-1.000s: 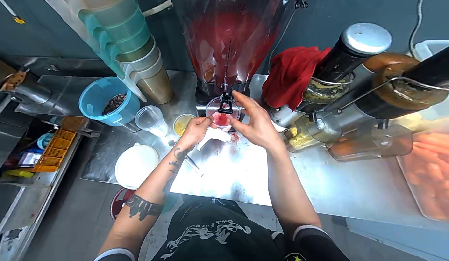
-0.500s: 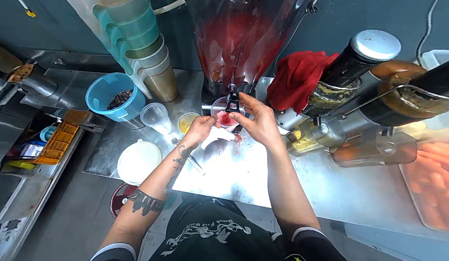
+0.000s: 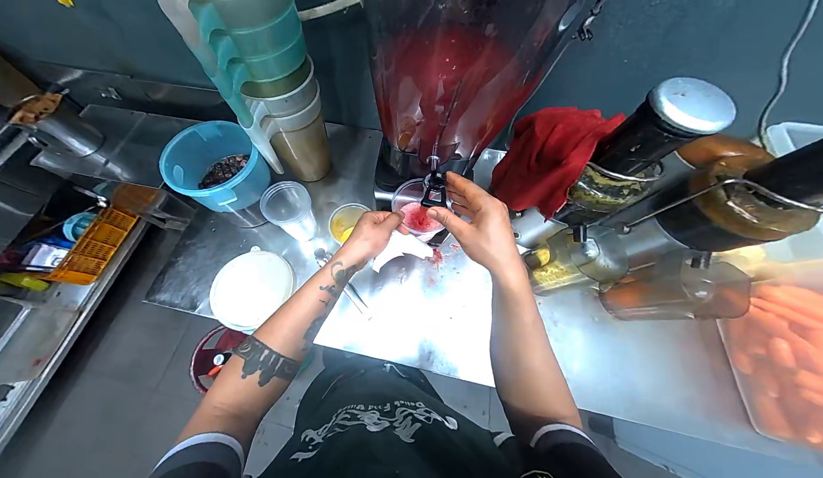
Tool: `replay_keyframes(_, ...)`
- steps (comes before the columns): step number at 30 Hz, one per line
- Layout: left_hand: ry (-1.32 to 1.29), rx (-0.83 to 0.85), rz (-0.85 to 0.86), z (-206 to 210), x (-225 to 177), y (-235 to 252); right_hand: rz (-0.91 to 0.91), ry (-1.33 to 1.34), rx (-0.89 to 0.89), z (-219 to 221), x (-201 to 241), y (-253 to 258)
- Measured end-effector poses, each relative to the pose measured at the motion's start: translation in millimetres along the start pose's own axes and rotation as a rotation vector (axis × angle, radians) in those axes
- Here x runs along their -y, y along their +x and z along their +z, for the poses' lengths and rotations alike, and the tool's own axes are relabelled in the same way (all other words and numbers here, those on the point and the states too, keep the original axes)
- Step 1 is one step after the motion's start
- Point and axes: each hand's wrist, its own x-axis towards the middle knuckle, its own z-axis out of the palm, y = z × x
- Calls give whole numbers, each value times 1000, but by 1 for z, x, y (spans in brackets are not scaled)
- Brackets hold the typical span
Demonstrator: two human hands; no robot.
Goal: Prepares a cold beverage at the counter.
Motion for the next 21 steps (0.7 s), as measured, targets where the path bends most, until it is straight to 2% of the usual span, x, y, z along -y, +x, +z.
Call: replay_keyframes(21, 39, -8, -36, -2, -5, 0, -7, -24, 1, 0, 0, 1)
